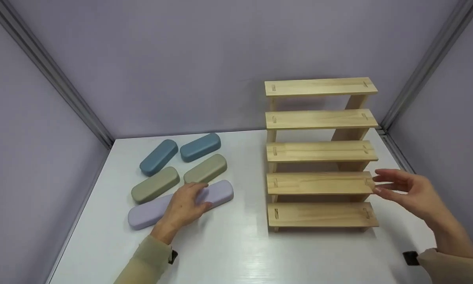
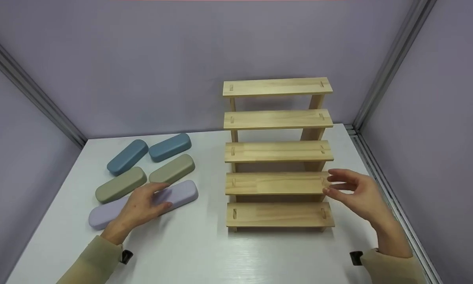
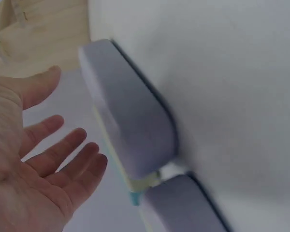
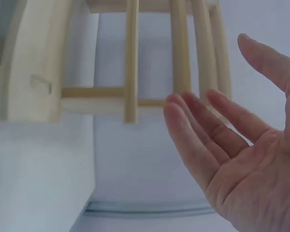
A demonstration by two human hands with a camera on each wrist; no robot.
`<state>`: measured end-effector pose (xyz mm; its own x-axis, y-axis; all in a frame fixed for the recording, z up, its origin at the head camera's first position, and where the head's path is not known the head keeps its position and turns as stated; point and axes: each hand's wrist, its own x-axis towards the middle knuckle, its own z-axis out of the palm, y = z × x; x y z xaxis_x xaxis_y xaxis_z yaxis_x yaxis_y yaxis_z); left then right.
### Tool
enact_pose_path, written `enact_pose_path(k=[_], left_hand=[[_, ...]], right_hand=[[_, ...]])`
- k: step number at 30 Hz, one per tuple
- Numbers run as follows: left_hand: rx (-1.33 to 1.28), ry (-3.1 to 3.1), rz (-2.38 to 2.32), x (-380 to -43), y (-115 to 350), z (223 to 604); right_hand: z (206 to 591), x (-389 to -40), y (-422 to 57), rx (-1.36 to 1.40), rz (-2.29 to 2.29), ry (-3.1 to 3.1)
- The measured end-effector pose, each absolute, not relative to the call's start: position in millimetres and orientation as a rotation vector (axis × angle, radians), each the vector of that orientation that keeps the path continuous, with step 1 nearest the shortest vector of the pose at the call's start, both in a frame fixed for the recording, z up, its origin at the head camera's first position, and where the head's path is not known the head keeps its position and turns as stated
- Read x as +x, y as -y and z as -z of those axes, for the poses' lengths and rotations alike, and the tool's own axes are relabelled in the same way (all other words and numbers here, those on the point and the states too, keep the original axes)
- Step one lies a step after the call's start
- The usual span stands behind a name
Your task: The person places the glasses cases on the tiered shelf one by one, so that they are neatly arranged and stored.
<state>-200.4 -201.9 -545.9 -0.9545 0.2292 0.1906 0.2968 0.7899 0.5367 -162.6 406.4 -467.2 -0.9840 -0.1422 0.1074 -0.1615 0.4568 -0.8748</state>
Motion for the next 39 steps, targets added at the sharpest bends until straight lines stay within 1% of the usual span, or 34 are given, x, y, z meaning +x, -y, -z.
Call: enact_pose_path(k=[4, 7, 11, 19, 25, 39], left_hand=[[-0.406, 2.892, 0.918, -204, 215, 556], [-0.393, 2.930, 0.952, -206, 222, 561], [-0.404, 2.966, 0.971, -208, 226, 563], [-0.527, 2.970, 0.891, -208, 228, 563], [-0.541, 3.009, 0.847, -208, 228, 565], [-0.514, 2.975, 0.921, -206, 227, 566]], right_hand=[[484, -163, -430, 0.279, -2.029, 2.528], [498, -164, -443, 0.231, -2.188, 2.501], [515, -164, -452, 0.101, -2.174, 2.636], [541, -165, -448, -0.021, -2.234, 2.799], [551, -164, -445, -0.106, -2.209, 2.820], [562, -166, -446, -0.182, -2.263, 2.768]])
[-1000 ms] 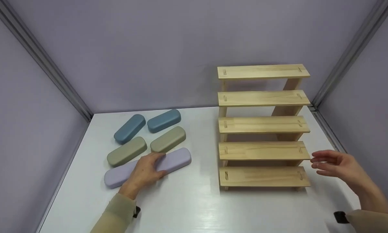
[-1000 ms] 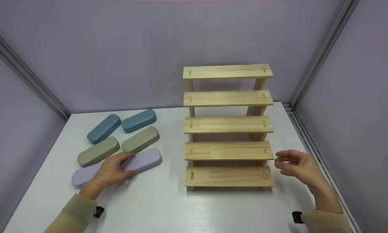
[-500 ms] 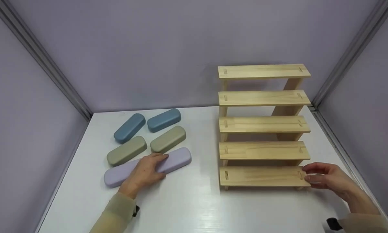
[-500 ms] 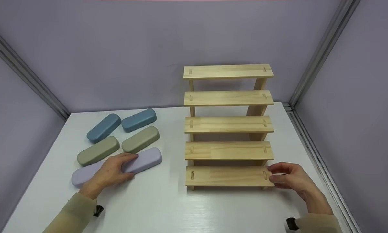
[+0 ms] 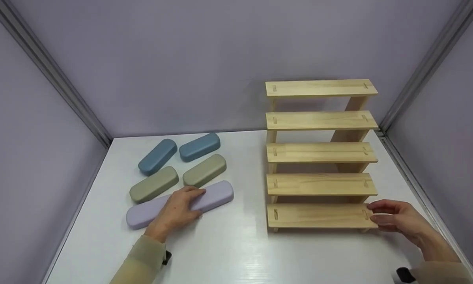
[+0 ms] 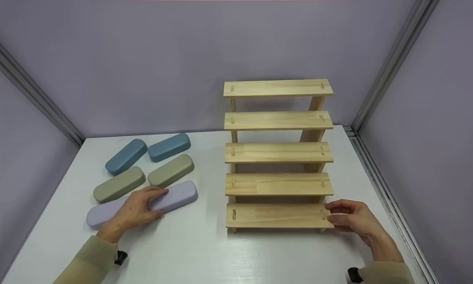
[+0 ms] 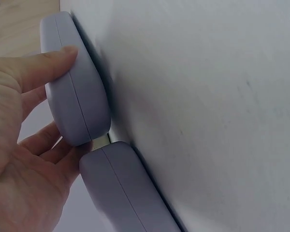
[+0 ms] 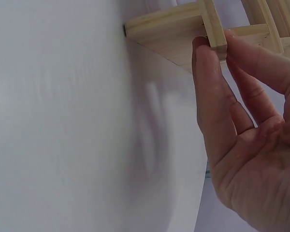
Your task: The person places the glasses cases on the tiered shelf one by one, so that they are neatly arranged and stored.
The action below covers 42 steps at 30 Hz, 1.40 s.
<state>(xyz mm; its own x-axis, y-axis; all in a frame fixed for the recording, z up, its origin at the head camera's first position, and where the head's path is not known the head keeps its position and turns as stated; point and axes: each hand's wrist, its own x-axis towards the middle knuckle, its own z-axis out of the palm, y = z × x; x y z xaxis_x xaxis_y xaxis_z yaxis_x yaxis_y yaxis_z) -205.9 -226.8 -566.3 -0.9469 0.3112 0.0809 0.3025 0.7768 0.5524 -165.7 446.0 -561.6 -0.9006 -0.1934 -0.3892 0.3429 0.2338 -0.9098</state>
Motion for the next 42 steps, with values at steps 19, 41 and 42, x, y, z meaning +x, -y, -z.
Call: enact_pose_path(k=[19, 41, 42], left_hand=[[0.563, -2.953, -1.121, -209, 225, 558], [0.670, -2.964, -1.161, -216, 220, 511], [0.675, -2.966, -1.161, -216, 219, 508]], right_hand=[[558, -166, -447, 0.122, 1.659, -2.130], [558, -165, -447, 0.102, 1.694, -2.089], [558, -165, -447, 0.101, 1.697, -2.087]])
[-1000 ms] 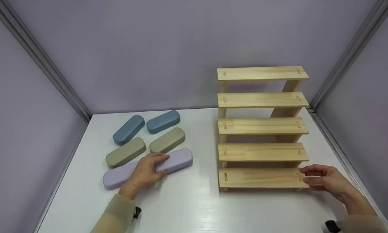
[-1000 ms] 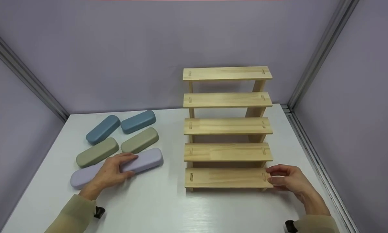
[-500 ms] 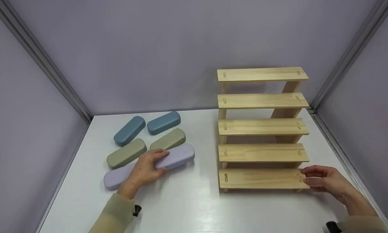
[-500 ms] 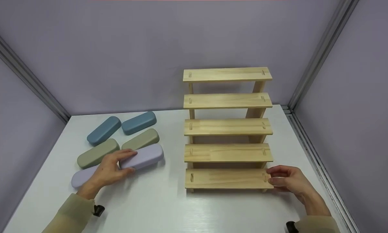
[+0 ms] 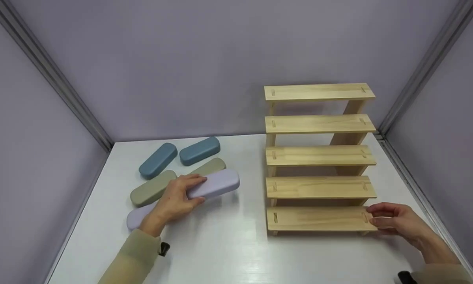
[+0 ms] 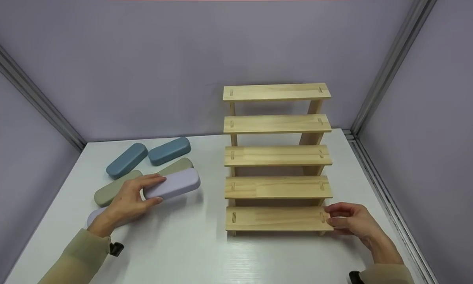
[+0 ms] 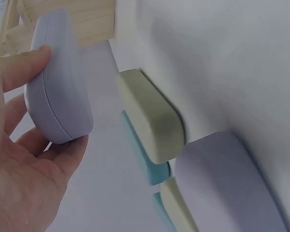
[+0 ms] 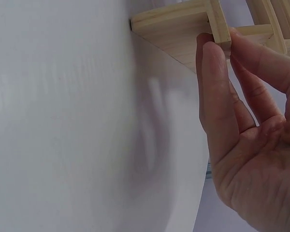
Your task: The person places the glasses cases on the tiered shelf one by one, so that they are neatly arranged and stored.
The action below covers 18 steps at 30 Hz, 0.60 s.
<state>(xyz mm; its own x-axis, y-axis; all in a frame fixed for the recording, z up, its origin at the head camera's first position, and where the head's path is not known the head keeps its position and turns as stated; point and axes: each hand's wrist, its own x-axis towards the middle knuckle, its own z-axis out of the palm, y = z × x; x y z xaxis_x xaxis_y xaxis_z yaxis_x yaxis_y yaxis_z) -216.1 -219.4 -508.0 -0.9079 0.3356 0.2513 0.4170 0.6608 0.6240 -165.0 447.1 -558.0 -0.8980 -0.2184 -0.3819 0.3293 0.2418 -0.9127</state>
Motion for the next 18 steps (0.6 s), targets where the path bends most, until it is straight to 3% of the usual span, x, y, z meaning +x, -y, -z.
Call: enact_pose_path(k=[18], left_hand=[[-0.730, 2.781, 1.104, -238, 208, 444]], right_hand=[[561, -165, -448, 0.115, 1.671, -2.102]])
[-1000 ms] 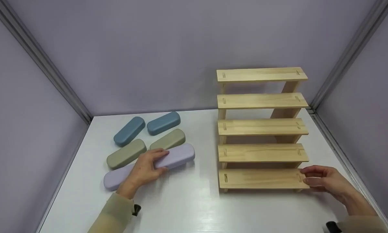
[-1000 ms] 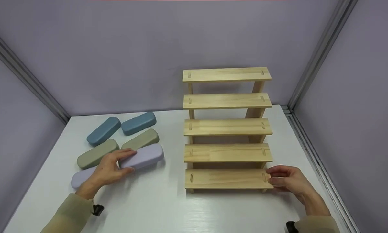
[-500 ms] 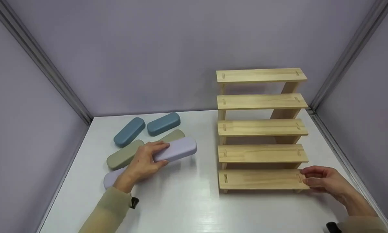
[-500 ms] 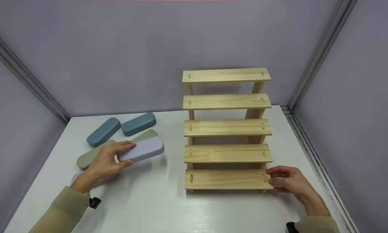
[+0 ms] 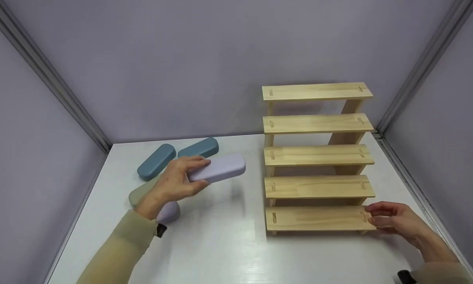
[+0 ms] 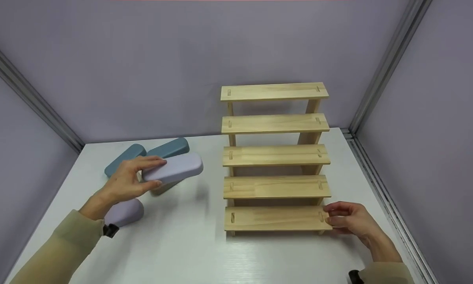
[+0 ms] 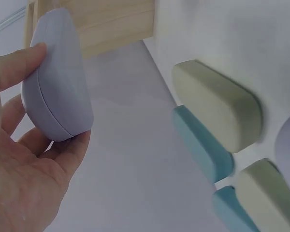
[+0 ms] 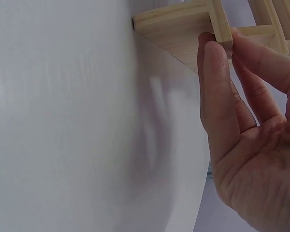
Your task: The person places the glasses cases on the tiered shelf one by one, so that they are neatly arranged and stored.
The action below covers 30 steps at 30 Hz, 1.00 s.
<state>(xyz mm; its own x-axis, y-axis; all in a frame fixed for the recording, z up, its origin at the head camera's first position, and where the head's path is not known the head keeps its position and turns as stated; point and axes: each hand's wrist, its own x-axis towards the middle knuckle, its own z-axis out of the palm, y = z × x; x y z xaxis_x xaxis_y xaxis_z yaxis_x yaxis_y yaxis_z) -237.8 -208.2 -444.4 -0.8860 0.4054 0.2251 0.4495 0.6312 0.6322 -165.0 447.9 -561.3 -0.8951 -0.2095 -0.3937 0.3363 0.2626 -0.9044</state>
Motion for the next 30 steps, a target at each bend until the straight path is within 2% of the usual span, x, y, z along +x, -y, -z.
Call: enact_pose_path(k=[19, 30], left_hand=[[-0.857, 2.741, 1.115, -273, 174, 364], [-0.987, 2.747, 1.042, -301, 132, 321]], right_hand=[[557, -165, -450, 0.079, 1.626, -2.138], [557, -166, -449, 0.090, 1.632, -2.144]])
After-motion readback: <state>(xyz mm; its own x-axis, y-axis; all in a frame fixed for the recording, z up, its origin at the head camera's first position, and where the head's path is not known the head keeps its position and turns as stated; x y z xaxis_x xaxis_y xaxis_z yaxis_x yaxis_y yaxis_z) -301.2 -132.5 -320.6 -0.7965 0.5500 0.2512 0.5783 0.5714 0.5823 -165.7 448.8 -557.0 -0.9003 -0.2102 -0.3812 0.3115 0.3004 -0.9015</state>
